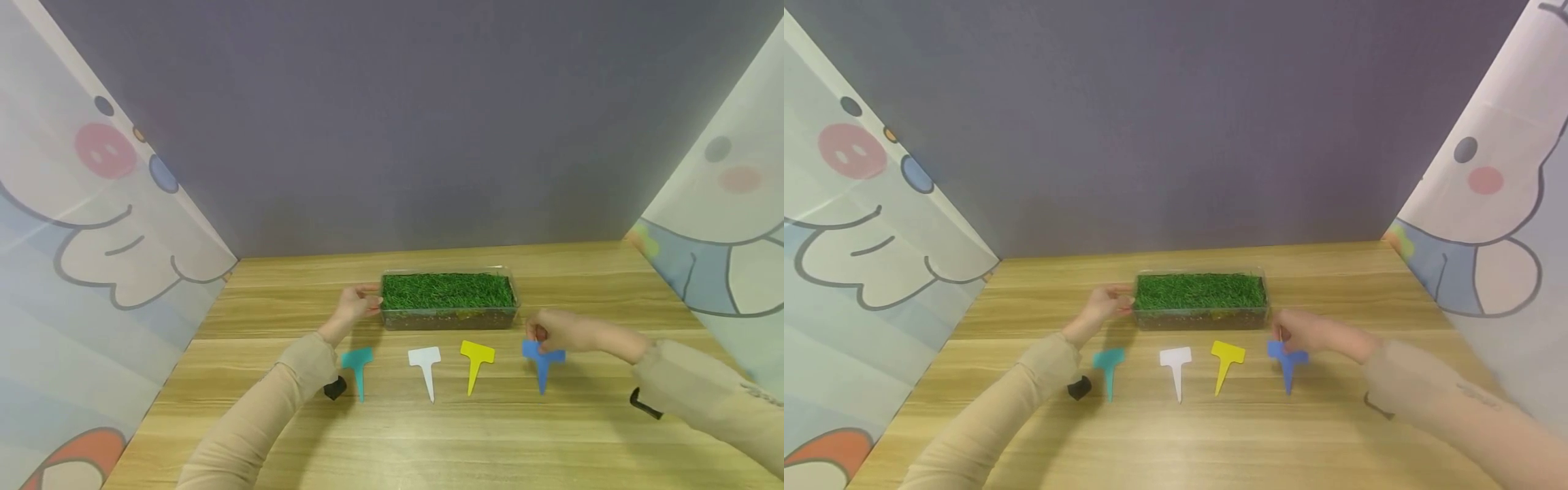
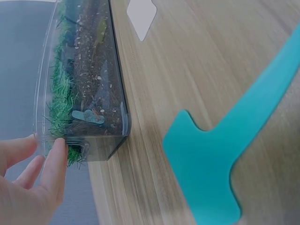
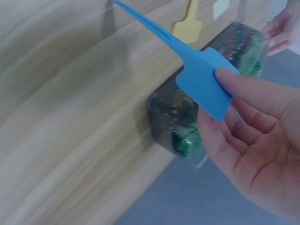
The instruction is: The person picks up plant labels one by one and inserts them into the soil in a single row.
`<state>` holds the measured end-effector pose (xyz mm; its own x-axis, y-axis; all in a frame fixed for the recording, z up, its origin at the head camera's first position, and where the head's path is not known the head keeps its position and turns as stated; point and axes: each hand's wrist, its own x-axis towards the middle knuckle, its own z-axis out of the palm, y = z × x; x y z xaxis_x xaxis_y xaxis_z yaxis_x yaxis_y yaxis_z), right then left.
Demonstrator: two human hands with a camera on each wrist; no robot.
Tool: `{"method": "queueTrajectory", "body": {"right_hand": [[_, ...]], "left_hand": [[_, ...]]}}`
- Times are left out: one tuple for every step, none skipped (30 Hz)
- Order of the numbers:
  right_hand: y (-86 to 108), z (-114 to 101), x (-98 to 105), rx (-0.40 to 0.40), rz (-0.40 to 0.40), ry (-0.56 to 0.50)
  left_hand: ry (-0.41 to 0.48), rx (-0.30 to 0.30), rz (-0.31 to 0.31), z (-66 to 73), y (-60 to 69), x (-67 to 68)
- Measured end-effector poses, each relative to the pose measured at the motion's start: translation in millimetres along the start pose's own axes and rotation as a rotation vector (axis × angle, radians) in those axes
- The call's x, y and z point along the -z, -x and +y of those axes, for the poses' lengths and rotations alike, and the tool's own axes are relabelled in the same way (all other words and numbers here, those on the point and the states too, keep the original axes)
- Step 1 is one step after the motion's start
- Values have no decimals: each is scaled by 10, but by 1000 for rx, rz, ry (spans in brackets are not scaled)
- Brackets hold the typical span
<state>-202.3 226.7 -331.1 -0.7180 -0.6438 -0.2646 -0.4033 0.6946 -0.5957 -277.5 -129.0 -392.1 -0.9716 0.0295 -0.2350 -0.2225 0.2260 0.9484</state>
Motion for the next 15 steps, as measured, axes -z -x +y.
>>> {"method": "queueTrajectory", "body": {"right_hand": [[5,-28,18,2,-1,8],[8,-53,38,9,0,20],[12,-78,60,18,2,26],[13,-103,85,28,6,35],[15,-131,109,34,7,40],[15,-158,134,38,12,50],[15,-181,163,38,15,59],[13,-202,193,38,19,67],[11,-221,222,33,21,73],[7,-238,251,30,27,81],[3,-253,280,22,32,93],[0,-267,308,18,39,103],[-3,-281,335,18,43,111],[-8,-292,359,17,47,113],[-12,-301,381,21,52,118]], "left_hand": [[-1,-1,-6,-2,0,1],[-1,-3,-12,-2,-1,2],[-2,-6,-19,-3,-1,2],[0,-7,-26,-6,-2,4],[0,-9,-31,-4,1,5],[-4,-12,-34,-5,1,7],[-6,-10,-33,-5,0,9],[-7,-11,-31,-5,0,9],[-8,-12,-29,-4,2,10],[-9,-10,-26,-4,5,11],[-10,-11,-23,-2,8,12],[-11,-11,-21,-1,10,14],[-13,-11,-18,0,13,15],[-12,-11,-16,3,16,17],[-14,-12,-15,4,18,18]]}}
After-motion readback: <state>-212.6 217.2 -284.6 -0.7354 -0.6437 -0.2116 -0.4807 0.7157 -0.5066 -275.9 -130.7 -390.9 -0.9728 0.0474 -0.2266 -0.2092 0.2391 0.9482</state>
